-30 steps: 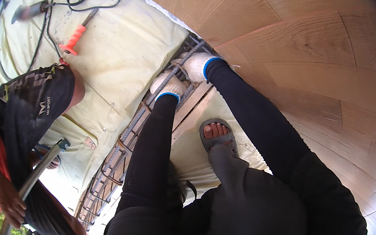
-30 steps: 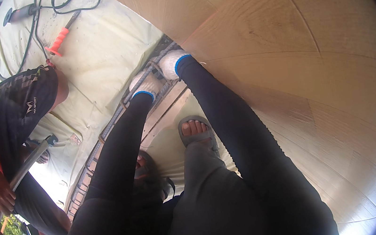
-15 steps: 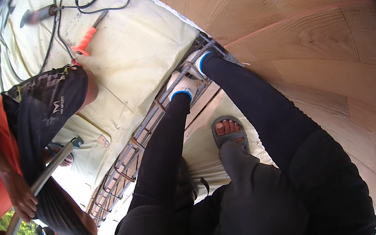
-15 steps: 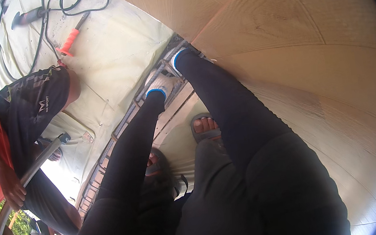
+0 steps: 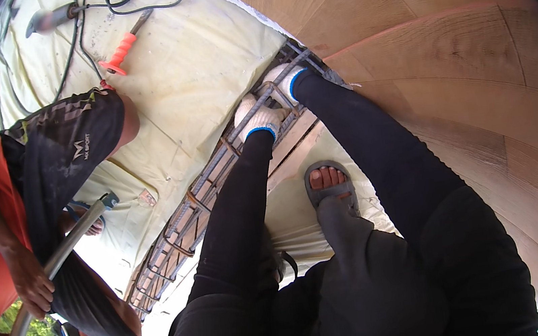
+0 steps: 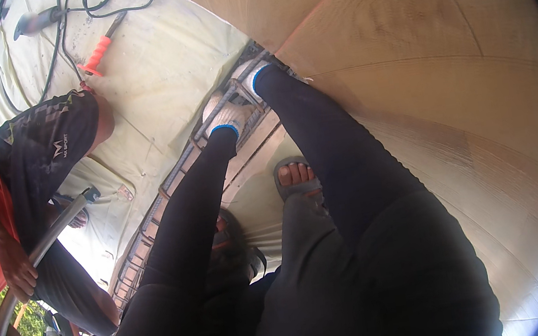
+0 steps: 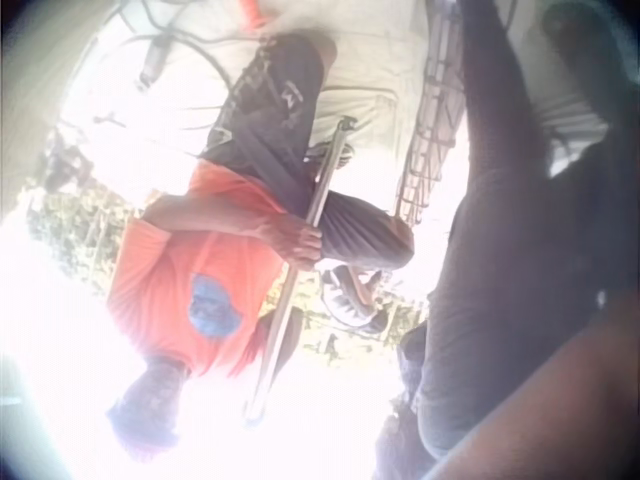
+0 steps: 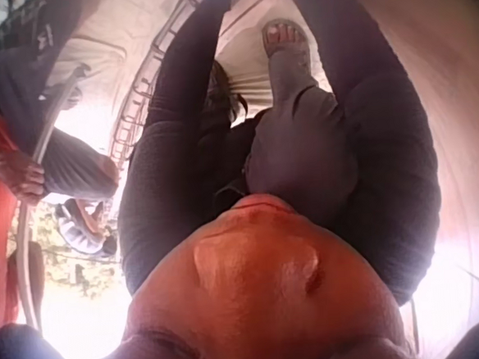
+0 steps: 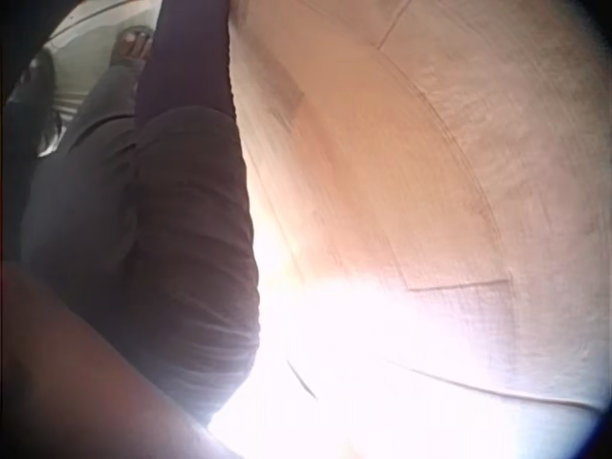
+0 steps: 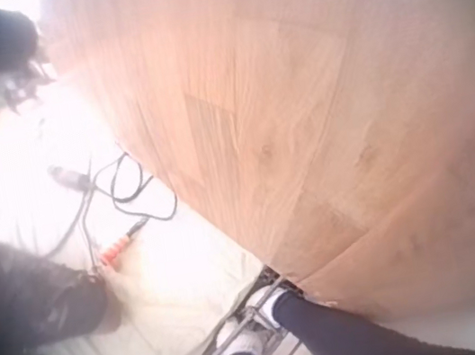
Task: The person uses pliers to adjust and secure metal rebar within a floor tile installation grid. They repeatedly grip and reposition the rebar to align it with the grid structure while working on a partially tiled floor.
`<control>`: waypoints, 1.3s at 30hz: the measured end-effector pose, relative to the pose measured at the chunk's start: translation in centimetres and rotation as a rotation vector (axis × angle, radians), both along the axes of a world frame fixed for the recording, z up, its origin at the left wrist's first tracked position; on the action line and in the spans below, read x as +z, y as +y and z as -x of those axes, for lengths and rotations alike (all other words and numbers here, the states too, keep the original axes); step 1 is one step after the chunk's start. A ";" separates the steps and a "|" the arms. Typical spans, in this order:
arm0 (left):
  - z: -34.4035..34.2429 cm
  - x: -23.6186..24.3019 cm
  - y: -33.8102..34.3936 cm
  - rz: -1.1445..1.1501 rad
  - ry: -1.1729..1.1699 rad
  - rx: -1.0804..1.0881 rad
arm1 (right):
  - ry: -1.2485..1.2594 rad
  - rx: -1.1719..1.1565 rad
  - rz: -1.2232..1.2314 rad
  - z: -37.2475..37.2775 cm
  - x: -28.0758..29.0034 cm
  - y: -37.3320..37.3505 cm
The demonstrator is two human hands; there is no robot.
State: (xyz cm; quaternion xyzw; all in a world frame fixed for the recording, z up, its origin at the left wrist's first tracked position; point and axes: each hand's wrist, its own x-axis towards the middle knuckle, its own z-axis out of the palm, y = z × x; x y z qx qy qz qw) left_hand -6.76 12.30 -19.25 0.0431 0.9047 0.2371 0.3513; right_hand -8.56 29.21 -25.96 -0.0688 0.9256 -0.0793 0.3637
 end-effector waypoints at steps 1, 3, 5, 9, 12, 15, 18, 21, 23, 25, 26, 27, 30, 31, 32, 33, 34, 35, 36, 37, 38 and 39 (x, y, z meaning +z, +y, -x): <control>-0.1 0.0 -0.2 -0.032 0.052 -0.011 | -0.003 0.009 0.001 -0.2 -0.1 0.2; 0.0 0.2 -0.2 -0.072 0.048 -0.031 | 0.007 0.019 -0.001 -0.3 -0.1 0.4; 0.2 -0.6 -1.9 -0.098 0.090 -0.012 | 0.130 -0.029 0.108 0.7 2.0 -2.0; -0.7 -0.2 -1.1 -0.234 -0.060 0.135 | 0.174 -0.023 0.057 0.0 1.0 -0.4; -1.7 1.3 1.4 -0.014 -0.192 0.177 | 0.118 0.060 -0.052 -1.5 -1.0 1.6; -0.6 -15.1 -4.6 -0.020 0.112 -0.042 | 0.206 0.011 0.046 3.0 2.5 -1.8; -2.0 -13.9 -3.8 -0.155 -0.059 0.017 | 0.172 0.079 0.065 1.5 3.3 -1.6; -2.8 -7.0 -0.9 -0.324 -0.298 0.162 | 0.137 0.042 0.023 0.0 3.4 -0.5; -1.7 -6.4 -1.4 -0.382 -0.254 0.166 | 0.175 -0.012 0.055 0.6 3.5 -0.6; -1.5 -2.6 -1.1 -0.377 -0.252 0.196 | 0.181 -0.048 0.055 0.7 2.8 -0.5; -1.9 -2.9 -0.8 -0.407 -0.227 0.155 | 0.175 -0.074 0.050 0.2 2.1 -0.1; -1.8 -2.8 -0.7 -0.443 -0.183 0.117 | 0.198 -0.028 0.017 0.2 1.7 0.3; -1.0 -7.1 -2.3 -0.380 0.014 -0.083 | 0.146 0.054 -0.001 1.5 2.6 -1.1; -0.5 -7.5 -2.6 -0.332 0.078 -0.169 | 0.125 0.100 0.014 1.6 3.1 -1.6; -0.8 -7.9 -3.2 -0.415 -0.001 -0.014 | 0.074 0.126 -0.026 1.6 3.5 -2.1; -2.0 -6.4 -2.6 -0.508 -0.106 0.126 | 0.034 0.091 -0.010 0.6 3.3 -1.7; -2.3 -4.4 -1.8 -0.600 -0.211 0.261 | -0.003 0.049 0.003 -0.2 3.2 -1.1; -1.9 -2.5 -1.3 -0.593 -0.362 0.376 | -0.060 0.032 -0.018 -0.5 3.1 -1.0; -1.8 -2.3 -1.4 -0.602 -0.377 0.356 | -0.108 0.027 -0.036 -0.2 3.2 -1.3; -1.8 -2.1 -1.5 -0.611 -0.392 0.336 | -0.157 0.020 -0.054 0.0 3.3 -1.5; -1.6 -2.0 -1.8 -0.620 -0.409 0.314 | -0.136 -0.003 -0.026 -0.2 3.6 -1.1; -1.1 -3.0 -3.1 -0.477 -0.306 0.017 | -0.112 -0.016 0.015 -0.1 4.4 -1.8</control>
